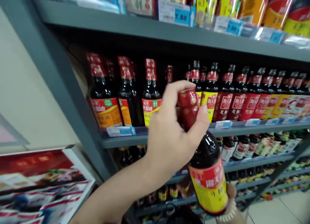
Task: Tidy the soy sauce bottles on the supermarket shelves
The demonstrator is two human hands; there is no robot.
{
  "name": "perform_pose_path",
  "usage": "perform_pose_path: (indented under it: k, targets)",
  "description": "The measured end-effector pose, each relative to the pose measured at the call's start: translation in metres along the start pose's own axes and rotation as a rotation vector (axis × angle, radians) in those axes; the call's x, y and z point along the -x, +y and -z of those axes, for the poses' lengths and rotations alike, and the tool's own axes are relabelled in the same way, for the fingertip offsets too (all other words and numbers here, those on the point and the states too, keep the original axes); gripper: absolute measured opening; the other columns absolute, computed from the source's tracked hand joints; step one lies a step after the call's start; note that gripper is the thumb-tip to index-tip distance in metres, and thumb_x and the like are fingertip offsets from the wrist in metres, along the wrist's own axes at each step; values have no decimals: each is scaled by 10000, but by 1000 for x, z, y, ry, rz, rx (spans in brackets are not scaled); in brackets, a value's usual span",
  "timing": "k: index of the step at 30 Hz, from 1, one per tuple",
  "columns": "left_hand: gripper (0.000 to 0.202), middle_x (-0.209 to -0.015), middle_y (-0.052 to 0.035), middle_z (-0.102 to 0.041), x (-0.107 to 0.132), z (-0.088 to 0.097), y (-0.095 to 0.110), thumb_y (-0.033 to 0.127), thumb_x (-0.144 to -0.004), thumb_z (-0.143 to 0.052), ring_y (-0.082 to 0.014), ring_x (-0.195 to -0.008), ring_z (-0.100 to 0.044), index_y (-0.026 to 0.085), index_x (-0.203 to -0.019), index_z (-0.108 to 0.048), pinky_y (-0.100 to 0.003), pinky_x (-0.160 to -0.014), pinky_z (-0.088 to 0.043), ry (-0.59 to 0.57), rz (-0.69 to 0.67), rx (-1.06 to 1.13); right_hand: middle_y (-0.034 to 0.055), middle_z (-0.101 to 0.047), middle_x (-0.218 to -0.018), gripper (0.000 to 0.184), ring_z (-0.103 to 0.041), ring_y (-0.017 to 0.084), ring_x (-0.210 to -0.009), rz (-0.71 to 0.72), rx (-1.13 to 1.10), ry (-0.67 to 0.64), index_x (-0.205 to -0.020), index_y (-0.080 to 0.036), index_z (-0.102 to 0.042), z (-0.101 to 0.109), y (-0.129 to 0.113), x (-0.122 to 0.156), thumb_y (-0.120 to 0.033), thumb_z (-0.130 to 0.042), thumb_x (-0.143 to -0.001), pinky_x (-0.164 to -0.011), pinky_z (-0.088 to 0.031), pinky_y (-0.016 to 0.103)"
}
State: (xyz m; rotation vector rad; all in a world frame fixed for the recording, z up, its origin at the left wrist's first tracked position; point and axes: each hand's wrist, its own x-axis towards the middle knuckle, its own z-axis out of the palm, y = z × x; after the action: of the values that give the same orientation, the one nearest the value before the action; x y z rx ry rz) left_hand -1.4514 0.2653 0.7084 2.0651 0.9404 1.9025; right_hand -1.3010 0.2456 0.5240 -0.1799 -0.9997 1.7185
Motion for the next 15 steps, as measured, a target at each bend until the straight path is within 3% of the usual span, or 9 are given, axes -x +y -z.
perform_pose_path:
  k: [2,4,9,15]
  targets:
    - [350,-822,17,-606,5,-19,-14,360,-936,-587,-115,-593,-539,254,-1257,-494,-297,-571,-472,-101,97,-39,118,-682,-835,760,-564,142,-592,-11,-118,-25,-1140,-136,-735,-5,10,1,-768,-646,-728,-486,-433,224]
    - [385,-828,8,-651,6,-32,-28,400,-925,-588,-153,-643,-589,254,-1269,-495,-314,-610,-473,-153,178,-119,120,-676,-869,714,-487,95,-562,1,-203,74,-1091,-128,-745,-7,16,7,-755,-571,-798,-452,-361,174]
    - [445,-844,-15,-685,1,-47,-45,422,-897,-617,-199,-702,-616,231,-1287,-520,-334,-651,-451,-261,243,-194,133,-665,-1053,604,-416,94,-634,-43,-341,278,-1062,-192,-735,-12,20,18,-711,-662,-762,-480,-354,155]
    - [377,-845,-19,-679,-1,-54,-45,419,-893,-629,-190,-684,-597,217,-1206,-568,-325,-631,-421,-299,242,-208,114,-663,-1144,579,-429,97,-665,-43,-455,335,-1110,-235,-718,-15,22,23,-663,-743,-720,-522,-428,161]
